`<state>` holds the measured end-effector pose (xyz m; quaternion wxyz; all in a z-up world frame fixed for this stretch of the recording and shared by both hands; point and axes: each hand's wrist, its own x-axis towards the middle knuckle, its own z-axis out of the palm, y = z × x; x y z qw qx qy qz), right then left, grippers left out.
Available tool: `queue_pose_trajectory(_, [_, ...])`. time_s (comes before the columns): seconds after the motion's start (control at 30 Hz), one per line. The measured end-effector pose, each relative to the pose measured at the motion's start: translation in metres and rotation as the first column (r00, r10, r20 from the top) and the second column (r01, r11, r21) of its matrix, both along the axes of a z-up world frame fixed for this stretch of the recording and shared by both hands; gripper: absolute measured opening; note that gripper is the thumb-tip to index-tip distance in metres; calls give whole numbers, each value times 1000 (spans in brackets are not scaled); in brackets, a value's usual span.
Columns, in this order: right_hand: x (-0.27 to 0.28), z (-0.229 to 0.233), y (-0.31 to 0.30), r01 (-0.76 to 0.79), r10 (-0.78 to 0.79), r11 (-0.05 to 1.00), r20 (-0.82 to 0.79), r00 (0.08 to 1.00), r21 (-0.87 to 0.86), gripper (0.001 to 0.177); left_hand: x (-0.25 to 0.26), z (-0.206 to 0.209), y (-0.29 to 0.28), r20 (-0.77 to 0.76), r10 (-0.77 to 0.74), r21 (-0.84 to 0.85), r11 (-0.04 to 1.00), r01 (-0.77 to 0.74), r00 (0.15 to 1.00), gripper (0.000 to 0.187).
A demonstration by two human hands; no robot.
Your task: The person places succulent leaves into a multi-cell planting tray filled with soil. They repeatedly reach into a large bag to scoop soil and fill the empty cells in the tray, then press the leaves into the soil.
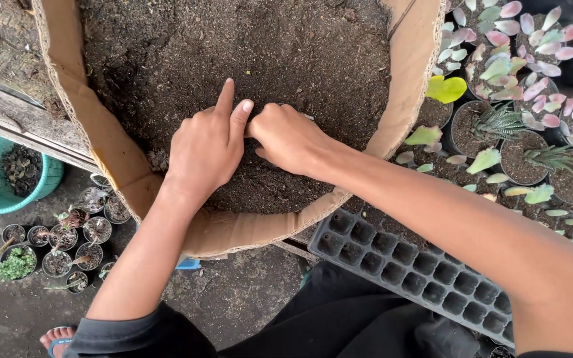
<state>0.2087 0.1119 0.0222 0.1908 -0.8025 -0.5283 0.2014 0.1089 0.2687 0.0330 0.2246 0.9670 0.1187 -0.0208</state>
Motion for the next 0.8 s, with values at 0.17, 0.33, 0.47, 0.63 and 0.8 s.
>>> queue_pose_trajectory(0.17, [-1, 15, -2, 131, -125, 990, -97, 987, 54, 28, -2, -4, -2, 65, -8, -18, 1000, 9, 998, 71])
queue_pose_trajectory(0.33, [-11, 61, -19, 203, -175, 966, -173, 969, 158, 33, -9, 15, -18, 207, 3, -198, 980, 39, 978, 64])
queue_pose_trajectory(0.47, [-15, 76, -37, 251, -206, 935, -192, 960, 250, 35, -22, 37, -45, 232, 163, -592, 806, 6, 959, 71])
queue_pose_trajectory(0.63, [-37, 105, -77, 275, -225, 892, -176, 958, 358, 33, -44, 64, -96, 170, 279, -822, 569, -20, 945, 84])
queue_pose_trajectory(0.8, [-71, 147, -152, 267, -142, 885, -324, 935, 381, 24, -68, 82, -153, 284, 216, -924, 320, 207, 934, 97])
